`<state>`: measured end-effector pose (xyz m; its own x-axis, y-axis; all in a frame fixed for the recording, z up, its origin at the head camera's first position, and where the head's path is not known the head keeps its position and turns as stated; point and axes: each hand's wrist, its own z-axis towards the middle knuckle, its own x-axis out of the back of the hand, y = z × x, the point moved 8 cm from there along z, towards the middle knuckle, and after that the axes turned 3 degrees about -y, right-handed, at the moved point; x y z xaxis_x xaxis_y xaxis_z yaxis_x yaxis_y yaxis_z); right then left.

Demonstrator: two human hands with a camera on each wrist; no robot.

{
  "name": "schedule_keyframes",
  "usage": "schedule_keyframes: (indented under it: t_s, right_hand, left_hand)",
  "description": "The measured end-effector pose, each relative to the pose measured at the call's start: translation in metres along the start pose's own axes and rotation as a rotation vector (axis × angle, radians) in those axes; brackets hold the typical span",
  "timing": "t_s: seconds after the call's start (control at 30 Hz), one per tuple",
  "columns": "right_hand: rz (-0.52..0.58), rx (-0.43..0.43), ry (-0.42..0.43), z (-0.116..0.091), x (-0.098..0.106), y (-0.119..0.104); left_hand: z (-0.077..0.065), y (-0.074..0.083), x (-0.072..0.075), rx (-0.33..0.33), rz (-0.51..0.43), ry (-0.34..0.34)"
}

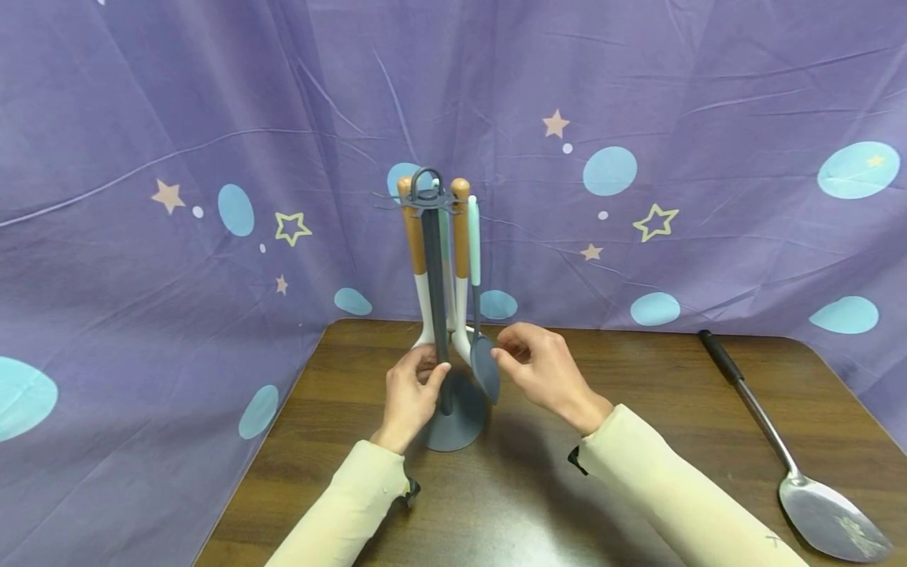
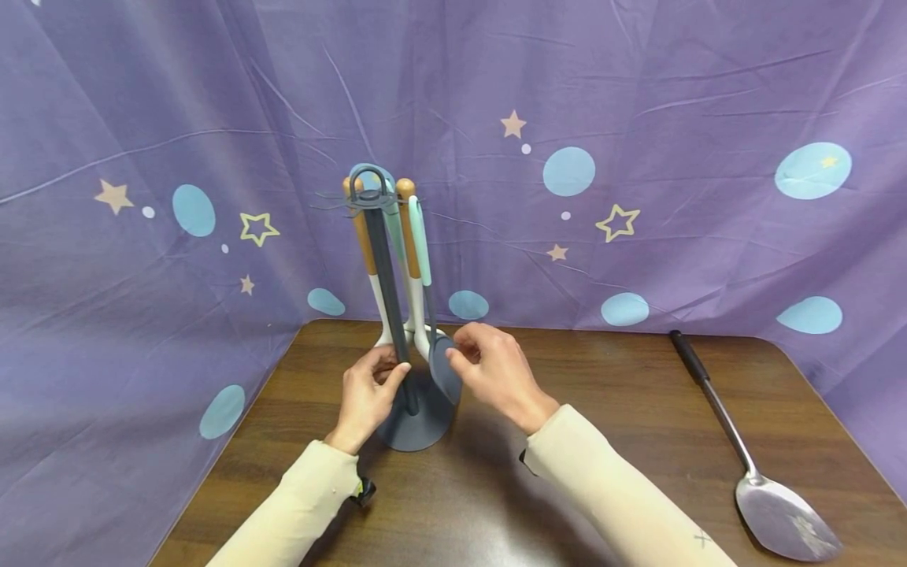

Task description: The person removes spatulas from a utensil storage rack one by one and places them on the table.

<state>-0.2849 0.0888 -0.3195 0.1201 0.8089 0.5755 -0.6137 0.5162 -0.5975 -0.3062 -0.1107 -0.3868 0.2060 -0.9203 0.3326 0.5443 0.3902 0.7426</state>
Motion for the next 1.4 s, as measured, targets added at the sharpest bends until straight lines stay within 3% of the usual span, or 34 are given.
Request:
schedule_keyframes:
  t_s: [0.33, 0.67, 0.97, 1.4]
  right_hand:
    - [0.013, -0.016, -0.012, 0.008, -0.009, 0.0]
    - [0.065, -0.092, -0.033, 0.016, -0.019, 0.001]
    - [0.147, -0.137, 0.037, 0.024, -0.022, 0.003]
    - [0.198, -0.091, 0.136, 0.027, -0.021, -0.002]
  left_hand:
    - [0.0, 0.001, 0.0, -0.007, 0.002, -0.003]
    - [-0.001, -0.001, 0.001, 0.003, 0.011, -0.008]
    - [-0.001, -0.002, 0.0, 0.017, 0.023, -0.02]
    - [0.001, -0.001, 0.0, 0.007, 0.022, -0.018]
